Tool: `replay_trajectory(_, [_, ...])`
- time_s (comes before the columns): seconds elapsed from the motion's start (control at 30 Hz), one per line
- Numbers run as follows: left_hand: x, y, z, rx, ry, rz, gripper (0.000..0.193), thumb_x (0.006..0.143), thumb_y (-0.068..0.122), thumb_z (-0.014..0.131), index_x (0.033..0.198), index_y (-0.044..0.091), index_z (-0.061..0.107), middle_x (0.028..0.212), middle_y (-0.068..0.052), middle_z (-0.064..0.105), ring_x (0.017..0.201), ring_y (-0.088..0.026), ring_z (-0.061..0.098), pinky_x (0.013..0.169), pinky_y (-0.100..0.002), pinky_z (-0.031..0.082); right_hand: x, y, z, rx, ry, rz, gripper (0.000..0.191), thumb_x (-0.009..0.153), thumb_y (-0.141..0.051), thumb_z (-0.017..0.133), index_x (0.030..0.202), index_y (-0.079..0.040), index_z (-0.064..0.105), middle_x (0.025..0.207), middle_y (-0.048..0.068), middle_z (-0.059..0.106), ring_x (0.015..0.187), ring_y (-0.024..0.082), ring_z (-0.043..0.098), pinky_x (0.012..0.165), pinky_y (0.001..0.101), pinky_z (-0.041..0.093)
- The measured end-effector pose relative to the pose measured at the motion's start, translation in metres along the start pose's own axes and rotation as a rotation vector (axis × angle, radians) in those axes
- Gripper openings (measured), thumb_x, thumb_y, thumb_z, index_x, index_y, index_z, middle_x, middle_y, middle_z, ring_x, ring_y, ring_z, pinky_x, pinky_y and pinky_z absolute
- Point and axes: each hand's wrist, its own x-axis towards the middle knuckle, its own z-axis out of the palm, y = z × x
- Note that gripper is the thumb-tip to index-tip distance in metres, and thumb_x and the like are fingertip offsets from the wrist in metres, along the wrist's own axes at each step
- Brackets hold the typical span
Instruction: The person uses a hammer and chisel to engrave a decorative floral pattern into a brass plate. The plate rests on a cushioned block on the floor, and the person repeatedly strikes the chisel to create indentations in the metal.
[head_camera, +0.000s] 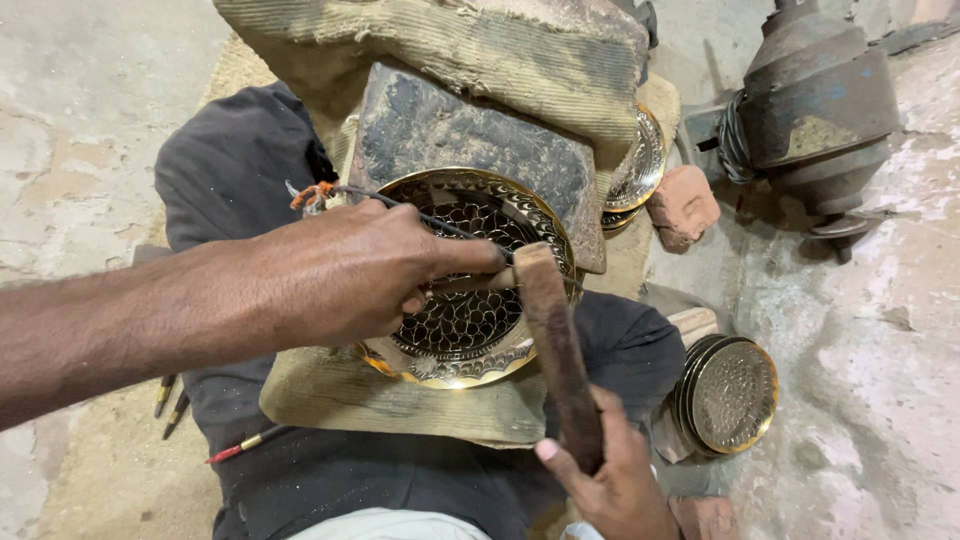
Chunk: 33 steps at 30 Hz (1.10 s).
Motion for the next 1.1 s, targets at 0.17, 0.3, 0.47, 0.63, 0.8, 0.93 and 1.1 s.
replay_trajectory(0.17, [-0.002,-0.001,-0.003,-0.003,0.131,0.113,0.070,0.087,0.005,0.066,0.147,0.038,0.052,0.082,-0.012,0.079,0.066,-0.020,0.077,0.059,-0.040,0.063,0.002,0.004,-0.004,0.151,0.052,-0.204,0.062,0.084,-0.029,0.078,0.129,0.001,0.047,0.084,0.005,0.069,0.075,0.013,0.069,0.067,0.0289,0.056])
replay_trajectory(0.3, [0.000,-0.001,-0.002,0.052,0.025,-0.013,0.066,0.094,0.009,0.063,0.149,0.042,0.051,0.088,-0.011,0.076,0.071,-0.020,0.077,0.062,-0.040,0.064,0.001,0.002,-0.003,0.184,0.142,-0.285,0.068,0.081,-0.030,0.081,0.130,0.003,0.047,0.086,0.007,0.066,0.078,0.015,0.065,0.069,0.0303,0.054])
replay_trajectory(0.47, [0.001,-0.004,0.001,-0.003,0.065,0.023,0.077,0.087,0.004,0.064,0.149,0.045,0.050,0.094,-0.013,0.070,0.070,-0.024,0.076,0.056,-0.040,0.066,0.000,-0.009,-0.002,0.194,0.066,-0.163,0.065,0.081,-0.030,0.080,0.130,-0.002,0.048,0.081,0.006,0.065,0.069,0.014,0.065,0.062,0.0310,0.055])
replay_trajectory(0.63, [0.001,-0.009,0.000,0.110,0.115,0.049,0.075,0.087,0.007,0.068,0.148,0.046,0.048,0.096,-0.016,0.072,0.076,-0.027,0.075,0.060,-0.042,0.062,0.000,-0.023,-0.005,0.282,0.102,-0.258,0.066,0.084,-0.028,0.079,0.133,-0.001,0.043,0.085,0.006,0.064,0.073,0.015,0.065,0.066,0.0310,0.055])
replay_trajectory(0.8, [0.002,-0.007,0.001,0.058,0.056,0.003,0.074,0.089,0.010,0.066,0.148,0.051,0.048,0.099,-0.015,0.072,0.076,-0.023,0.076,0.057,-0.039,0.066,0.000,-0.025,-0.003,0.540,0.203,-0.273,0.063,0.087,-0.025,0.077,0.131,0.001,0.042,0.083,0.007,0.065,0.071,0.014,0.065,0.064,0.0302,0.056])
replay_trajectory(0.93, [0.002,-0.006,-0.001,0.037,0.075,0.033,0.075,0.089,0.010,0.066,0.149,0.050,0.046,0.100,-0.013,0.075,0.073,-0.023,0.077,0.058,-0.039,0.067,0.003,-0.015,-0.006,0.125,0.067,-0.175,0.065,0.082,-0.024,0.080,0.136,-0.004,0.049,0.076,0.007,0.066,0.065,0.014,0.063,0.062,0.0298,0.052])
replay_trajectory(1.1, [0.001,-0.005,-0.002,0.097,0.084,0.016,0.072,0.091,0.011,0.066,0.149,0.049,0.047,0.094,-0.013,0.076,0.071,-0.022,0.076,0.059,-0.041,0.066,0.007,-0.006,-0.006,0.026,0.024,-0.161,0.067,0.082,-0.024,0.079,0.135,-0.004,0.044,0.079,0.001,0.071,0.068,0.009,0.071,0.062,0.0260,0.057])
